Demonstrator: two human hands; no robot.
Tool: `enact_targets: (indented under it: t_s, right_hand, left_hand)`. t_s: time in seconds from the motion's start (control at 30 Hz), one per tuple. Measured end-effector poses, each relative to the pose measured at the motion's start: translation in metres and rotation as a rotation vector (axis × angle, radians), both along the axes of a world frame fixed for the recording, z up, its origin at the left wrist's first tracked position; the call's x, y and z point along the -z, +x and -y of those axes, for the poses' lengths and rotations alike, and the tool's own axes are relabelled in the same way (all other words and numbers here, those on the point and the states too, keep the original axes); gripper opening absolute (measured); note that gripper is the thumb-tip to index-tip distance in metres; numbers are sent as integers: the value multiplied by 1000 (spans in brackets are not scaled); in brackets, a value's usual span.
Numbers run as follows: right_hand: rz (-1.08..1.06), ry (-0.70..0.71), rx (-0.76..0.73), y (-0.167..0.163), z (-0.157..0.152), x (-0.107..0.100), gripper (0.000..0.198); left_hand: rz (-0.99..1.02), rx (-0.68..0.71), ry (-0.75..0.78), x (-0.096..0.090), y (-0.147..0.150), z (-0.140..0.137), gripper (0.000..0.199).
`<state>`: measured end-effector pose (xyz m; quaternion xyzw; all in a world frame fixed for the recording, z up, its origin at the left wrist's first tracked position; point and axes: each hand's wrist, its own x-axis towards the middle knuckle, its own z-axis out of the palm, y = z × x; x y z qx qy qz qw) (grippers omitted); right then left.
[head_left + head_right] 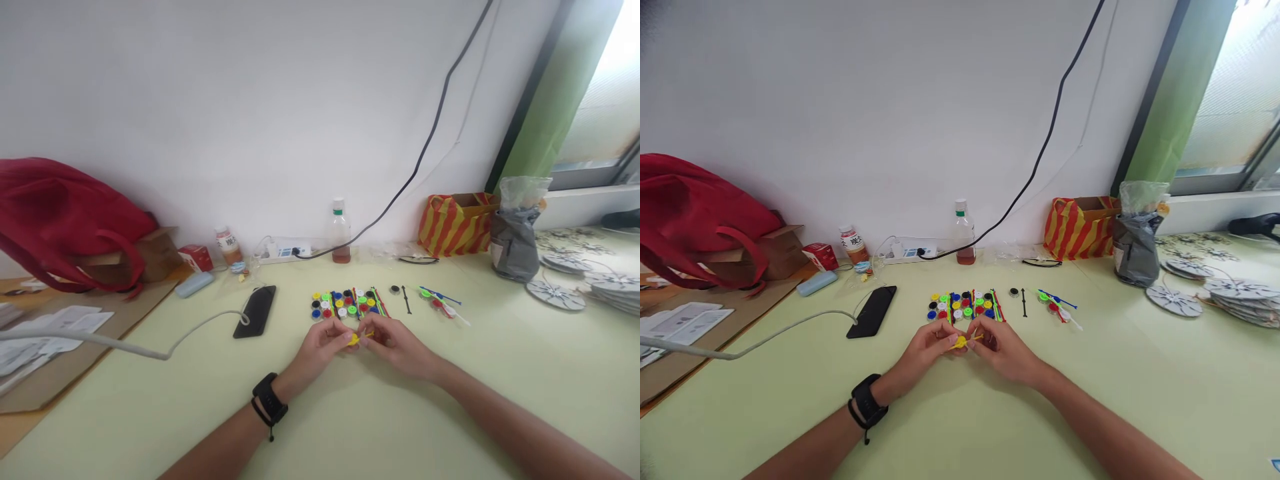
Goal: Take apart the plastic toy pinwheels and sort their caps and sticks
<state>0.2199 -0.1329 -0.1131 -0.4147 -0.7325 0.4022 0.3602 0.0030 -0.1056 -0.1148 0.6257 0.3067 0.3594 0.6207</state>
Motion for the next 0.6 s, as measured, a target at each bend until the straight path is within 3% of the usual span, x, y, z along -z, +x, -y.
enact_targets:
  t_s: [0.13,0.37,0.5,0.6]
  right_hand:
    - [8,107,33,3,0,-1,21]
    - [65,325,145,11,2,1,41]
    - [32,235,124,7,8,-2,59]
    - [-45,142,119,1,12,-5,43]
  left_hand:
    - [48,6,-58,-1,-2,-3,24]
    - [73,-151,-100,3,-4,-11,34]
    - [86,-195,-126,4,-5,-11,35]
    - [93,-211,-119,5,-5,-12,34]
